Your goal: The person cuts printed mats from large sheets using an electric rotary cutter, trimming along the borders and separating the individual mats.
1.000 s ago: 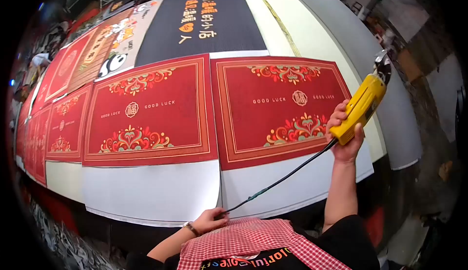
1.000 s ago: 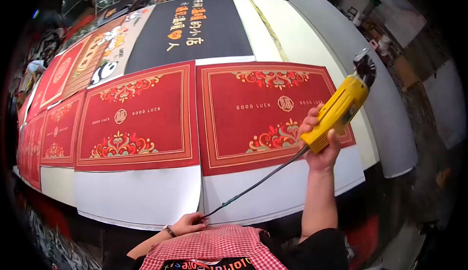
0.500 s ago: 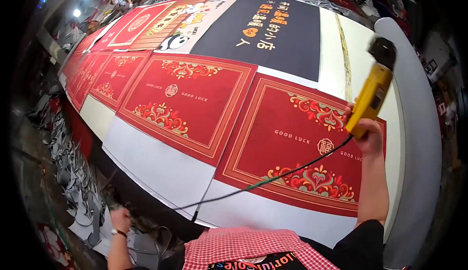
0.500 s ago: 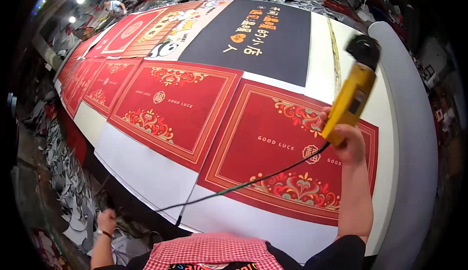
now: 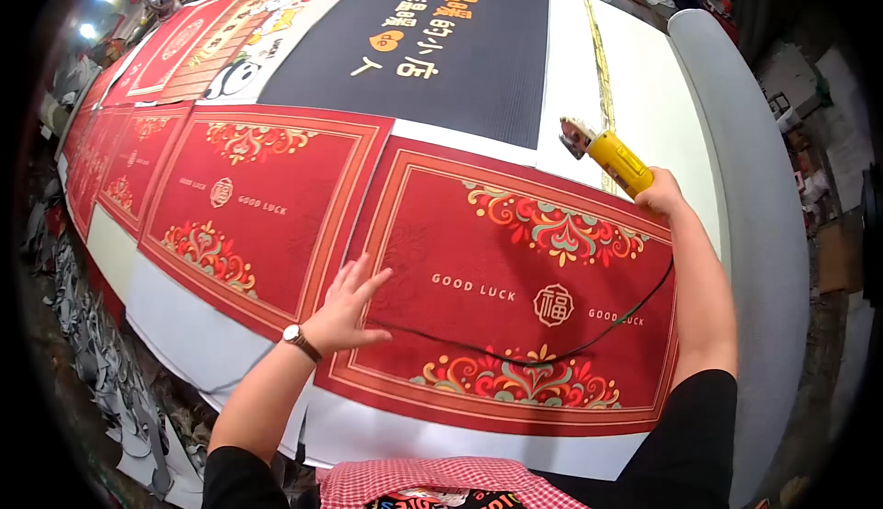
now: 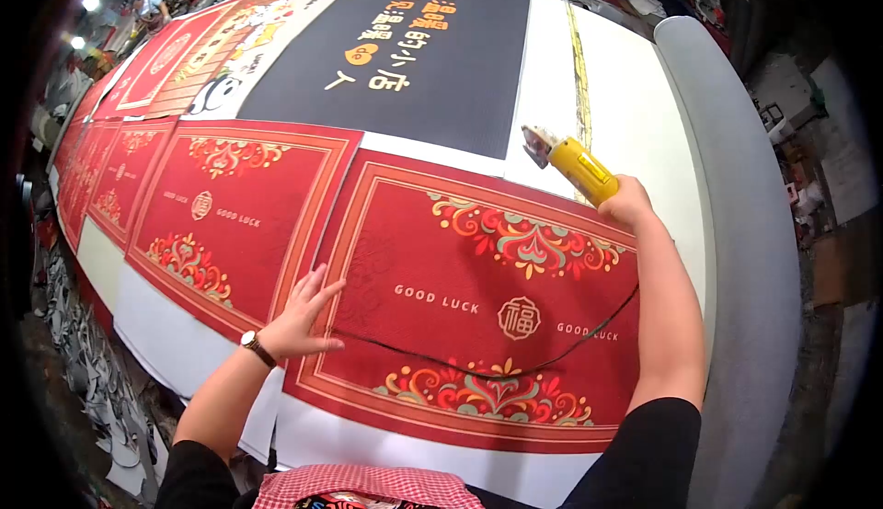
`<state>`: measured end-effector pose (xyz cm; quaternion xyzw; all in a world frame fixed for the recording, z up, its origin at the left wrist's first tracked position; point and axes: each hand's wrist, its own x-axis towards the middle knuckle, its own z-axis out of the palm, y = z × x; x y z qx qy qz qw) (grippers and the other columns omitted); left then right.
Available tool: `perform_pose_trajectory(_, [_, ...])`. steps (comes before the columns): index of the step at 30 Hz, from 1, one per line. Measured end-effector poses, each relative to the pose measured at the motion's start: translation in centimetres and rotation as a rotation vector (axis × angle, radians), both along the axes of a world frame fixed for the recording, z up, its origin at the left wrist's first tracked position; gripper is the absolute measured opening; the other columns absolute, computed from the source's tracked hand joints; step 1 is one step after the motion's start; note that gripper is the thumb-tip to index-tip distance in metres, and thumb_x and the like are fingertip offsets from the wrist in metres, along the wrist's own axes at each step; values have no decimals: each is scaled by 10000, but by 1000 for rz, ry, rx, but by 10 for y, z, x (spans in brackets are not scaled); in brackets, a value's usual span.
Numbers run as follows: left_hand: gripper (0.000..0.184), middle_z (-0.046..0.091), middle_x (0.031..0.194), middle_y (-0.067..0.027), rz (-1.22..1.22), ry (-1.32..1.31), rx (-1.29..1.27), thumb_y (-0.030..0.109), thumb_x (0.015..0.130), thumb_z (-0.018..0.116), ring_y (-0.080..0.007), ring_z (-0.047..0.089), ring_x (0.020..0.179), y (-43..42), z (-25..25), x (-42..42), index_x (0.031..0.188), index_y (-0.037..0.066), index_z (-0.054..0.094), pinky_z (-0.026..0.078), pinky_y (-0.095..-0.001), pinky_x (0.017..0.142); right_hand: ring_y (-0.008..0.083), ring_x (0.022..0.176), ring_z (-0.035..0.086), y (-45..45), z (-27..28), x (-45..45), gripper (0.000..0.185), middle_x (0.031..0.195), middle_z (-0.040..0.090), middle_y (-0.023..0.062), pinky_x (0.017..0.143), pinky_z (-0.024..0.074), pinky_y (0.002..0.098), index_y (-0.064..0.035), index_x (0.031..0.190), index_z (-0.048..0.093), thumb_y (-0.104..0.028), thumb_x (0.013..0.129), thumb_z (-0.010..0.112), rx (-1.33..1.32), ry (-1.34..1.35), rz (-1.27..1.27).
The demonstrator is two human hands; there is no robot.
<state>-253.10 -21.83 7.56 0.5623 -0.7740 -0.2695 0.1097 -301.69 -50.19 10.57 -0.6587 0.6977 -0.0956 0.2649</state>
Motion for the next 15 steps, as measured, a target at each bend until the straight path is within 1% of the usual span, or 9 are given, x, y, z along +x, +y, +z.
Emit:
perform_pose_trajectory(1, [754, 198, 1450, -190, 149, -69, 48, 376, 775, 674, -403, 205, 1313, -8, -34, 4, 1402, 176, 305, 221, -508, 1058, 209, 774, 636, -10, -7, -2, 411, 819, 660, 106, 711, 499, 315, -4, 923, 636, -43, 520, 709, 5, 13, -3])
perform_pose_trajectory(2, [831, 66, 1510, -188, 296, -142, 99, 422, 784, 657, -434, 76, 1366, -18, -67, 10, 1450, 201, 211, 147, -564, 1077, 224, 790, 641, -19, -15, -2, 426, 844, 666, 109, 731, 500, 321, -28, 934, 643, -62, 517, 723, 42, 137, -11])
perform_pose_trajectory(3, [872, 9, 1514, -201, 475, -321, 225, 524, 798, 590, -437, 19, 1376, -31, -96, 17, 1468, 215, 126, 89, -634, 1048, 239, 805, 645, -27, -23, -3, 441, 869, 672, 112, 750, 502, 327, -51, 945, 650, -82, 514, 738, 82, 260, -19])
perform_pose_trajectory(5, [842, -5, 1511, -208, 722, -424, 250, 550, 817, 536, -438, -1, 1376, -47, -129, 21, 1470, 225, 115, 89, -675, 1014, 246, 828, 647, -46, -43, -7, 465, 886, 673, 112, 765, 501, 336, -87, 970, 654, -92, 515, 747, 104, 314, 2])
perform_pose_trajectory(6, [842, -5, 1511, -208, 717, -420, 262, 550, 817, 536, -438, -1, 1376, -52, -137, 12, 1470, 225, 115, 89, -675, 1014, 247, 835, 646, -52, -50, -4, 477, 887, 673, 112, 767, 501, 336, -93, 981, 652, -92, 512, 746, 95, 360, 32])
perform_pose_trajectory(8, [840, -18, 1516, -196, 677, -668, 249, 555, 826, 498, -434, -8, 1379, -53, -148, -5, 1472, 204, 92, 75, -696, 1000, 249, 841, 645, -61, -65, 0, 490, 888, 673, 111, 769, 501, 337, -98, 991, 651, -93, 510, 745, 102, 409, 61])
perform_pose_trajectory(9, [843, -12, 1518, -189, 675, -712, 209, 527, 821, 508, -425, -9, 1382, -51, -148, -8, 1472, 189, 95, 73, -686, 1010, 253, 849, 643, -67, -71, 1, 506, 896, 673, 111, 771, 500, 335, -101, 1007, 646, -91, 511, 740, 79, 413, 101])
perform_pose_trajectory(11, [837, 22, 1514, -202, 661, -708, 65, 550, 795, 521, -430, 2, 1381, -45, -163, -2, 1463, 195, 163, 63, -693, 1005, 256, 857, 641, -76, -80, 2, 521, 904, 672, 110, 774, 500, 333, -104, 1023, 641, -89, 511, 734, 68, 420, 138])
perform_pose_trajectory(15, [836, 32, 1513, -197, 656, -735, 46, 518, 788, 540, -418, 17, 1383, -46, -164, -2, 1458, 174, 176, 64, -676, 1019, 260, 859, 636, -91, -93, 2, 534, 907, 670, 106, 771, 499, 332, -107, 1039, 635, -77, 511, 709, 43, 342, 208])
